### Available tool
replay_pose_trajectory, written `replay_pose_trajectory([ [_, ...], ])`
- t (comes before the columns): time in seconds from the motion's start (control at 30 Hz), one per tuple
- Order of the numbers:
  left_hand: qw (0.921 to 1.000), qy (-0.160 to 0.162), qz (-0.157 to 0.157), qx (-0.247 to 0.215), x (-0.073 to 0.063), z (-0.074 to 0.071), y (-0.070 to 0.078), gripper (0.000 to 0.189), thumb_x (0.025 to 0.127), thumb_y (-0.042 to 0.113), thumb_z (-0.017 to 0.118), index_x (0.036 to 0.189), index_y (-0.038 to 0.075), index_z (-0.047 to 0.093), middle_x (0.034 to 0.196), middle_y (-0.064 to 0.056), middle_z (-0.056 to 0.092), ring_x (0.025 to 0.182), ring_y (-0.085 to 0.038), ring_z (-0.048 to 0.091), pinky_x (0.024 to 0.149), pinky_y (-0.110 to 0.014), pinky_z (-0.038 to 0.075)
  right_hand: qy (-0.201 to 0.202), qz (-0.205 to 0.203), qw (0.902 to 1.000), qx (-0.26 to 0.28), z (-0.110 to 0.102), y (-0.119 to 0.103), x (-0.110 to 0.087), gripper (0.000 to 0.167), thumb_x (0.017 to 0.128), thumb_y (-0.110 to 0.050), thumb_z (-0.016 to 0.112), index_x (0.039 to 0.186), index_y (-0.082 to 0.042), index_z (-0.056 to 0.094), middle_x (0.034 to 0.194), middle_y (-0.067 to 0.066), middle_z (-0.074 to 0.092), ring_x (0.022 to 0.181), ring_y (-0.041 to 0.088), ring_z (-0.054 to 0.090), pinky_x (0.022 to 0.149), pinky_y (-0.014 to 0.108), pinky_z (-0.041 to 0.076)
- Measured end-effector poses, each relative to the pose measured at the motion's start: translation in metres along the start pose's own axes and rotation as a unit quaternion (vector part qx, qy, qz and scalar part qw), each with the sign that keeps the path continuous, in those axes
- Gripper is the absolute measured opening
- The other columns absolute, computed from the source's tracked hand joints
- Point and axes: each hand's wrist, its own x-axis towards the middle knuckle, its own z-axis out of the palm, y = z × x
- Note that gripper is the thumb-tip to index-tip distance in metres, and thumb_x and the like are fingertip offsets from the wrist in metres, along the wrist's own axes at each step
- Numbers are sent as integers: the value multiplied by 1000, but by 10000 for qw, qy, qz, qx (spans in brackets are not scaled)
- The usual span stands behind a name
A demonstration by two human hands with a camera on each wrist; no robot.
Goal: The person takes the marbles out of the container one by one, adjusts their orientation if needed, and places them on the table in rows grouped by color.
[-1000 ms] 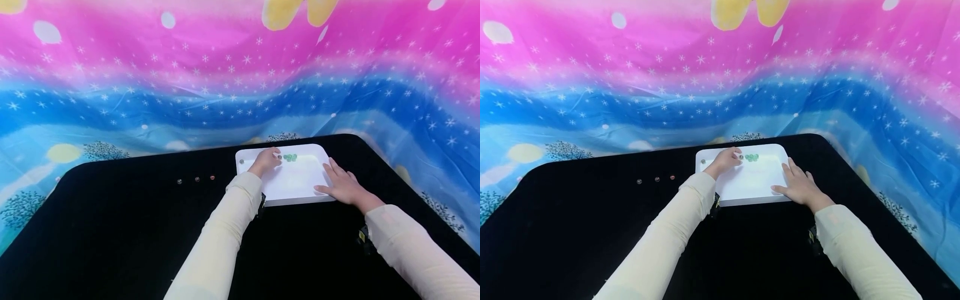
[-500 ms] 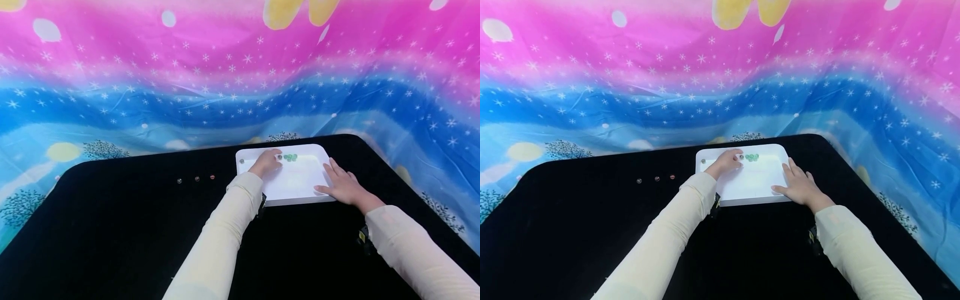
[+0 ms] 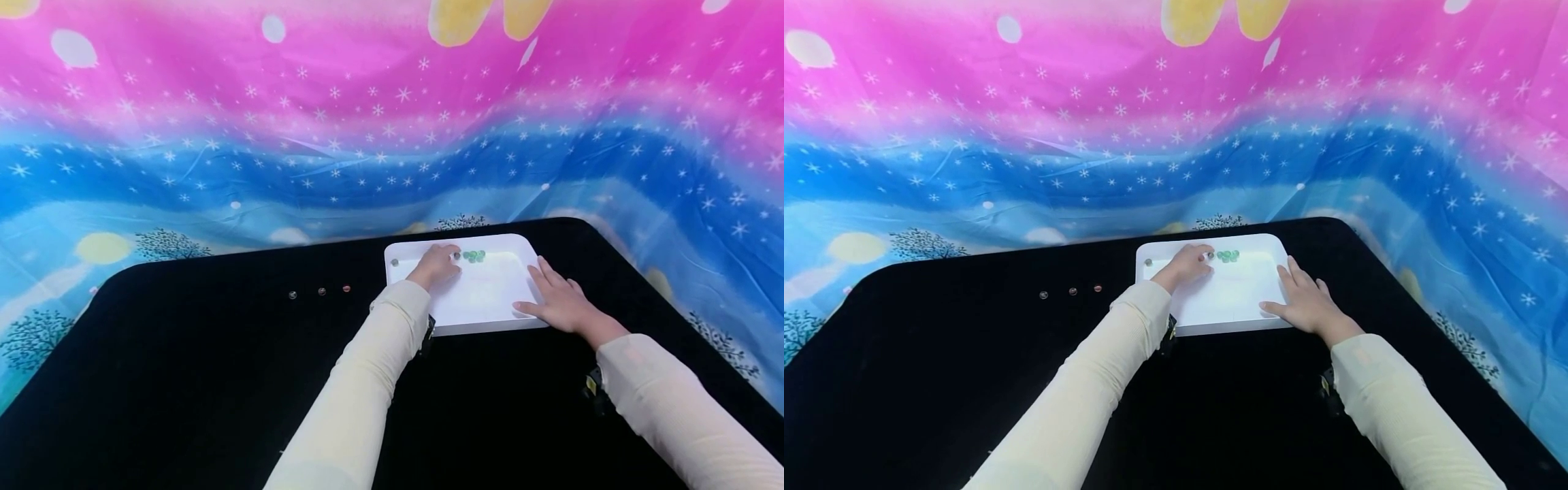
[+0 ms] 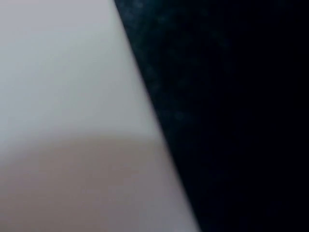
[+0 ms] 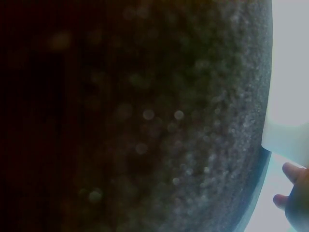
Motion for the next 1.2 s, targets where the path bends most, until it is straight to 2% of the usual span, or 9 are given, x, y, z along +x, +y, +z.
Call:
replay_pose_trajectory([
  [0.3,9986,187,272,412,5,1,-2,35,85,13,53,120,14,50,112,-2,53,103,-13,45,86,-19,34,-10,33,10000,-20,0,0,0,92,80,-60,40,136,4,6,139,24,-10,123,43,0,89,63,2],
  [0.7,9983,354,185,415,5,0,-3,27,84,7,50,109,13,57,107,1,56,105,-12,46,87,-18,33,15,39,10000,-70,0,-1,-1,93,79,-62,40,136,4,7,139,23,-10,123,43,1,89,63,3],
  [0.83,9988,361,175,266,2,-1,-3,23,85,7,50,106,13,59,104,0,57,100,-12,49,83,-20,36,11,25,10000,-71,0,-1,0,93,80,-62,40,136,4,6,139,23,-10,123,43,1,89,63,3],
  [1.03,9979,430,274,388,-1,-2,-1,16,87,11,51,98,13,62,95,2,59,91,-11,51,77,-20,39,-20,39,10000,-44,-1,-1,0,92,80,-61,40,136,5,7,139,24,-10,123,44,1,89,63,3],
  [1.2,9980,502,139,360,-1,-1,0,15,85,8,52,95,12,62,91,2,59,87,-11,52,76,-22,40,-60,24,10000,14,-2,-1,0,92,80,-61,40,136,5,6,139,24,-10,123,44,1,89,63,3],
])
